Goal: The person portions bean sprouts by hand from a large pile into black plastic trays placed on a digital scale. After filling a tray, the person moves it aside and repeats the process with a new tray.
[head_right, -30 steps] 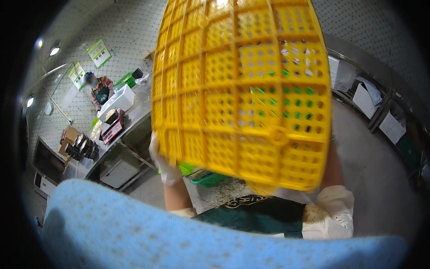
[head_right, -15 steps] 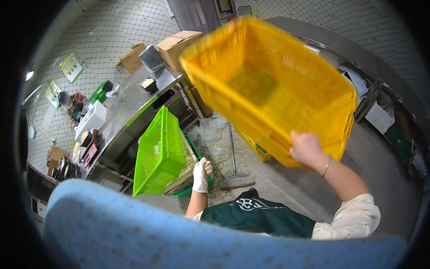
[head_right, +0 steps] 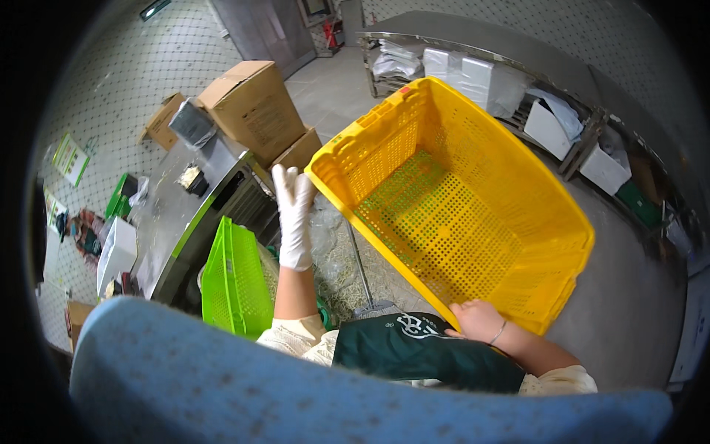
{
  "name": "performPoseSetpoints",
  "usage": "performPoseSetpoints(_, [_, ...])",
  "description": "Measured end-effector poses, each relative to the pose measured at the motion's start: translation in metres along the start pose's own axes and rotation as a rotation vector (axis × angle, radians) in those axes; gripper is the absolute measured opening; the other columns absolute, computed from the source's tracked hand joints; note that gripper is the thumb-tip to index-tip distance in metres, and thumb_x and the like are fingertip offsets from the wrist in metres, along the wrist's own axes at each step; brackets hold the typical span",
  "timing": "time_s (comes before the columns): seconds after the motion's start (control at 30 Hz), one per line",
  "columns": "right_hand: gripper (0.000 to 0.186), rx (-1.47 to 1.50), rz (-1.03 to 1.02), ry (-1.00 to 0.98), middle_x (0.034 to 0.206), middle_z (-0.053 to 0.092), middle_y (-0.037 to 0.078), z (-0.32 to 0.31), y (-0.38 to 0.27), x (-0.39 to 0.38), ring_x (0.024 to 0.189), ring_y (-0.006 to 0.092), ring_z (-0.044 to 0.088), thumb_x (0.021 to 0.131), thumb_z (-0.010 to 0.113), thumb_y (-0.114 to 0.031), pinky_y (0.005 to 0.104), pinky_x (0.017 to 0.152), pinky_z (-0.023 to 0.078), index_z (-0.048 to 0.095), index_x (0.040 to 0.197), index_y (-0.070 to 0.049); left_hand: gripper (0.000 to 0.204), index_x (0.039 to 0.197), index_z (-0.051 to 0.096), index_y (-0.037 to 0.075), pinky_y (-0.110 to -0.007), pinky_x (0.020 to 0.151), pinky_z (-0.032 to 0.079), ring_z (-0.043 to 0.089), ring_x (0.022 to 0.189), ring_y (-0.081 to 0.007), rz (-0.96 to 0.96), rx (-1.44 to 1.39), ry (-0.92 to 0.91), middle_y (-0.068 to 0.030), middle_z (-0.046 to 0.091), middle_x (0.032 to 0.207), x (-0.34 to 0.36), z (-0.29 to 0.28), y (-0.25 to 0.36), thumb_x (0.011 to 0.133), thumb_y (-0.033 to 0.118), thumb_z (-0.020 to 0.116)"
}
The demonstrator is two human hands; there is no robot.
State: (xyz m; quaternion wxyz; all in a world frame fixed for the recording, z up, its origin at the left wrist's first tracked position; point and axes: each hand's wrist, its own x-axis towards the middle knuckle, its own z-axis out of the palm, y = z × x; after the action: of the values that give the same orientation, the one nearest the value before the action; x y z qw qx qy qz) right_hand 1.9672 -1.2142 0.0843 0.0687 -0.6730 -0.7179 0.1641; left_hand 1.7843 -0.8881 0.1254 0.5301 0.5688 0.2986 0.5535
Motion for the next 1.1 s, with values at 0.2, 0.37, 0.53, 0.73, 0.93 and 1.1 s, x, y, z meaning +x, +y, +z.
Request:
performPoseSetpoints(0.2, [0.065,-0.549,0.742,0.722,0.118,0.05,0.023,-0.042,0.121,-0.016,0.114,0.0383,0.042,0.067,0.075,-0.034,0.0451,0.096,0.033,0.049,0.116,0.001,0.092,0.139,0.011,0.003,-0.033,0.097,0.036,0.039,0.117,-0.0211,0.05,-0.121,0.13,-0.0111,0.036,0.129,0.046,0.042,-0.107,0.067,-0.003,0.067])
performPoseSetpoints(0.37, [0.055,1.189,0.82,0.98,0.118,0.052,0.017,-0.015,0.235,-0.084,0.106,0.0272,0.05,0.078,0.059,-0.006,0.0364,0.093,0.039,0.037,0.127,0.003,0.085,0.135,0.018,0.007,-0.033,0.093,0.039,0.044,0.111,-0.0231,-0.206,-0.31,-0.062,-0.0108,0.039,0.122,0.052,0.066,-0.107,0.063,-0.006,0.061])
performPoseSetpoints(0.53, [0.048,1.051,0.747,1.04,0.116,0.053,0.014,-0.035,0.271,-0.044,0.103,0.0233,0.052,0.08,0.051,-0.002,0.0319,0.09,0.041,0.038,0.127,0.002,0.078,0.134,0.024,0.007,-0.035,0.093,0.04,0.046,0.11,-0.0222,-0.17,-0.32,0.082,-0.0104,0.042,0.121,0.03,0.063,-0.053,0.066,-0.005,0.061])
performPoseSetpoints(0.73, [0.049,1.371,0.527,1.151,0.118,0.051,0.013,-0.063,0.292,0.09,0.105,0.0253,0.052,0.081,0.052,-0.003,0.0339,0.09,0.042,0.037,0.128,0.0,0.051,0.116,0.042,0.005,-0.032,0.082,0.045,0.054,0.094,-0.018,0.243,-0.174,0.09,-0.0065,0.054,0.103,0.097,0.059,0.037,0.072,0.006,0.068])
performPoseSetpoints(0.93, [0.047,1.694,0.313,0.921,0.119,0.051,0.01,0.004,0.264,0.223,0.105,0.0241,0.053,0.083,0.054,-0.003,0.0342,0.088,0.045,0.038,0.127,-0.002,0.059,0.132,0.032,-0.002,-0.031,0.099,0.031,0.044,0.113,-0.0188,0.157,0.156,0.151,-0.0125,0.047,0.125,0.105,-0.002,-0.017,0.087,0.026,0.059])
performPoseSetpoints(1.1, [0.04,1.84,0.465,0.529,0.114,0.055,0.007,0.059,0.294,0.254,0.099,0.0179,0.054,0.085,0.057,-0.01,0.0285,0.083,0.046,0.044,0.122,-0.003,0.048,0.127,0.045,-0.003,-0.034,0.099,0.035,0.049,0.113,-0.0226,-0.478,0.502,0.305,-0.0148,0.052,0.123,-0.109,-0.11,-0.166,0.088,0.023,0.055])
